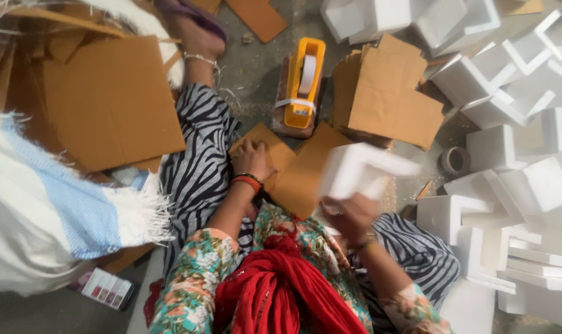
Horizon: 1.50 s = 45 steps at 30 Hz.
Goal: The person sits on the floor and assembles small cardboard boxes by folding flaps and inserting white foam inserts. They use a tape dispenser to seal the boxes and place finished units aside.
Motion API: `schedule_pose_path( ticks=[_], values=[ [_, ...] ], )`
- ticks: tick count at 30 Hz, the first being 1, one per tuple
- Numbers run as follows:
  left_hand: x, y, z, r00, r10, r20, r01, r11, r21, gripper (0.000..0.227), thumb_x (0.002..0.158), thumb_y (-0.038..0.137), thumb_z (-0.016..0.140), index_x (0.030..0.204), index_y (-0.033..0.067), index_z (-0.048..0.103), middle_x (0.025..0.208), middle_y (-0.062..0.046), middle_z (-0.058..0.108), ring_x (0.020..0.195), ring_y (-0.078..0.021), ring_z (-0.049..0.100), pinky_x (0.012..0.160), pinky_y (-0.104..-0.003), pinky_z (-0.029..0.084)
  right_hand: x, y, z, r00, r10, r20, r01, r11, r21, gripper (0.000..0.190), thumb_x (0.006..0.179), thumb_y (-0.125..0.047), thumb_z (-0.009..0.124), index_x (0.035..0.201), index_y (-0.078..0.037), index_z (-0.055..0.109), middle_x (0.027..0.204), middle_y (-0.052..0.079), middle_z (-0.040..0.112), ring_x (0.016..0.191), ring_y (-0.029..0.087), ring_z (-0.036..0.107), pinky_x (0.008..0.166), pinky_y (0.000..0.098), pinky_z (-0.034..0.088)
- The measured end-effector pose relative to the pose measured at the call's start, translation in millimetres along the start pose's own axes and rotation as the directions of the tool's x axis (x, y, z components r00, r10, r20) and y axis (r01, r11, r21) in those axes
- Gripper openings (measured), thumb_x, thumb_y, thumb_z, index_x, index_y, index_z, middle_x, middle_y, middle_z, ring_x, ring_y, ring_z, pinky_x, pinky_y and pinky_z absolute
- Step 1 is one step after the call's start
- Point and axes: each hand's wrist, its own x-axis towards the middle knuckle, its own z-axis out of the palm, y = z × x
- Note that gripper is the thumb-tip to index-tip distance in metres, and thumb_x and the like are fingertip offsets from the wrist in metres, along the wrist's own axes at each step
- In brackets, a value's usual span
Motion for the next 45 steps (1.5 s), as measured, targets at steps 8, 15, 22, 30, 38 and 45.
schedule_pose_path(
  ticks=[8, 15, 22, 30, 38, 45],
  values=[
    [-7, -8, 22, 0.968, 0.055, -0.244, -0.023, 0.991, 0.129, 0.096, 0.059, 0.038, 0.094, 0.143, 0.0284, 0.048, 0.147, -0.019, 0.043, 0.133, -0.0424, 0.045, 0.101, -0.056, 0.043, 39, -20, 16, 0.923, 0.043, 0.382, -0.098, 0.987, 0.124, 0.029, 0.076, -0.038, 0.09, 0.101, -0.028, 0.078, 0.057, -0.001, 0.059, 0.052, 0.018, 0.056, 0.051, 0.0345, 0.045],
    [-7, -6, 19, 0.987, 0.042, -0.156, -0.027, 0.995, 0.091, 0.097, 0.059, 0.039, 0.095, 0.143, 0.0265, 0.049, 0.141, -0.018, 0.047, 0.131, -0.0394, 0.045, 0.102, -0.056, 0.043, 50, 28, 15, 0.791, 0.31, 0.527, -0.31, 0.946, -0.091, 0.053, 0.089, -0.028, 0.08, 0.136, -0.014, 0.062, 0.112, 0.011, 0.074, 0.093, 0.03, 0.071, 0.077, 0.042, 0.057],
    [-9, -5, -13, 0.975, 0.069, -0.213, -0.119, 0.966, -0.229, 0.088, 0.077, 0.045, 0.085, 0.156, 0.0316, 0.049, 0.123, -0.012, 0.06, 0.117, -0.0345, 0.061, 0.101, -0.045, 0.049, 28, -3, 27, 0.712, 0.489, 0.503, -0.442, 0.87, -0.219, 0.052, 0.086, -0.03, 0.078, 0.133, -0.017, 0.063, 0.101, 0.011, 0.075, 0.079, 0.034, 0.072, 0.064, 0.0425, 0.056],
    [-52, 40, -1, 0.903, 0.379, -0.202, -0.429, 0.779, -0.457, 0.091, 0.074, 0.021, 0.084, 0.154, 0.0244, 0.041, 0.121, -0.02, 0.055, 0.114, -0.0404, 0.056, 0.099, -0.048, 0.048, 46, 18, 24, 0.569, 0.406, 0.715, -0.497, 0.863, -0.095, 0.057, 0.087, -0.035, 0.082, 0.133, -0.01, 0.061, 0.104, 0.019, 0.071, 0.088, 0.04, 0.069, 0.073, 0.0497, 0.054],
    [-45, 36, 4, 0.871, 0.449, -0.199, -0.478, 0.68, -0.556, 0.092, 0.079, 0.009, 0.073, 0.159, 0.0277, 0.034, 0.129, -0.016, 0.058, 0.122, -0.0383, 0.054, 0.106, -0.045, 0.047, 114, 132, 38, 0.882, 0.217, 0.419, -0.122, 0.963, -0.241, 0.107, 0.06, -0.043, 0.092, 0.147, 0.0, 0.046, 0.149, 0.027, 0.046, 0.134, 0.048, 0.041, 0.109, 0.0564, 0.033],
    [-46, 35, 1, 0.883, 0.432, -0.185, -0.457, 0.698, -0.552, 0.088, 0.083, 0.01, 0.074, 0.159, 0.0307, 0.034, 0.127, -0.017, 0.055, 0.12, -0.0369, 0.056, 0.105, -0.044, 0.047, 88, 98, 36, 0.773, 0.352, 0.528, -0.245, 0.933, -0.263, 0.084, 0.068, -0.03, 0.086, 0.142, -0.008, 0.051, 0.147, 0.021, 0.05, 0.136, 0.043, 0.043, 0.114, 0.0567, 0.03]
  ],
)
